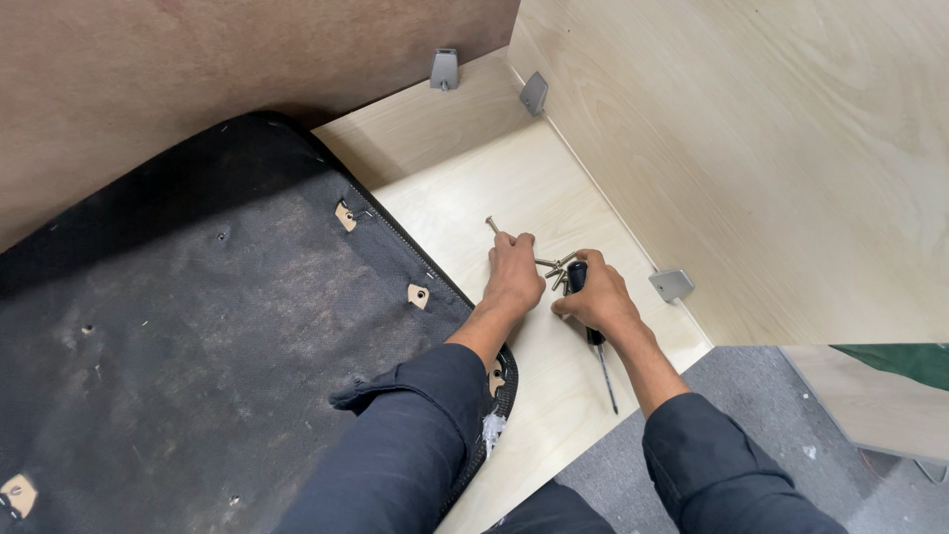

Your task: The person uses a screwdriver to fasten screws into a black plastic frame attached to an overturned chair seat. They align the frame, insert screws, and tighten them one by one.

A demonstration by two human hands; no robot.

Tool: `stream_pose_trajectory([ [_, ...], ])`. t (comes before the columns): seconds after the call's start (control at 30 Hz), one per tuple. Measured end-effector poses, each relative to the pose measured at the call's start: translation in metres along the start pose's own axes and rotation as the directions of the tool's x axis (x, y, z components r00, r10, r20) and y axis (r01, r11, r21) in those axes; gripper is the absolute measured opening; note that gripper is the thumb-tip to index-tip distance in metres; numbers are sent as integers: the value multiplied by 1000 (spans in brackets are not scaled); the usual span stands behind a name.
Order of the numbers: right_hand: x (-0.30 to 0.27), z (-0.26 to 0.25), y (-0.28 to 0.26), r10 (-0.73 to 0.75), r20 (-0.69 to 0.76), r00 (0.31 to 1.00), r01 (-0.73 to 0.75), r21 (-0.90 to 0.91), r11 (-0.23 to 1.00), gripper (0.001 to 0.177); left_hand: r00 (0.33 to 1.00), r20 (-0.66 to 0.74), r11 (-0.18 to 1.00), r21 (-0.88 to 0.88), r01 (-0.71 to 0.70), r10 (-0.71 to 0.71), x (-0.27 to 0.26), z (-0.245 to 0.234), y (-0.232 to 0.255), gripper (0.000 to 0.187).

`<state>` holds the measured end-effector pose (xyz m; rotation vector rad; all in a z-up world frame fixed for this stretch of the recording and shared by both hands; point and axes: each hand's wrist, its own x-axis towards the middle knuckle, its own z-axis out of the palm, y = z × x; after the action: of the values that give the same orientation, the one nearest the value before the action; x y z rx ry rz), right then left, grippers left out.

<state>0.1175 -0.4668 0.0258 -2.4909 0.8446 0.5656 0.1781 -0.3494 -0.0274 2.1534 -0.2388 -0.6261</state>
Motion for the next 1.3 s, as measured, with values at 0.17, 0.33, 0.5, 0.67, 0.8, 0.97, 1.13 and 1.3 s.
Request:
stream_pose_trajectory([
  [0.17, 5, 3, -3, -31, -17, 999, 32, 24, 999, 102, 997, 52, 997, 40, -61, 59, -13, 3, 15, 71],
  [0.33, 6, 7, -2, -41, -33, 999, 42, 53, 998, 93, 991, 114, 993, 80, -83, 73, -23, 1, 26, 77],
  [0.5, 4, 8, -2, -41, -33, 999, 43, 65, 997, 89, 988, 107, 992, 53, -116, 110, -28, 0, 27, 86],
  [0.67, -1, 10, -1, -38, -49, 998, 42, 88, 995, 88, 985, 115, 984, 110, -141, 128, -33, 1, 25, 81],
  [0.8, -5, 14, 3, -67, -86, 994, 75, 87, 993, 89, 983, 151, 983, 138, -122, 101, -38, -3, 24, 90],
  [0.97, -7, 23, 10, -75, -119, 990, 86, 94, 992, 91, 980, 171, 976, 172, -133, 104, -44, -6, 23, 93],
  [1.13, -12, 28, 20, -85, -132, 988, 97, 91, 991, 91, 982, 168, 981, 162, -109, 82, -49, -9, 19, 89],
  [1.3, -27, 24, 21, -117, -194, 974, 135, 85, 987, 88, 990, 91, 972, 198, -125, 109, -57, -15, 17, 83],
])
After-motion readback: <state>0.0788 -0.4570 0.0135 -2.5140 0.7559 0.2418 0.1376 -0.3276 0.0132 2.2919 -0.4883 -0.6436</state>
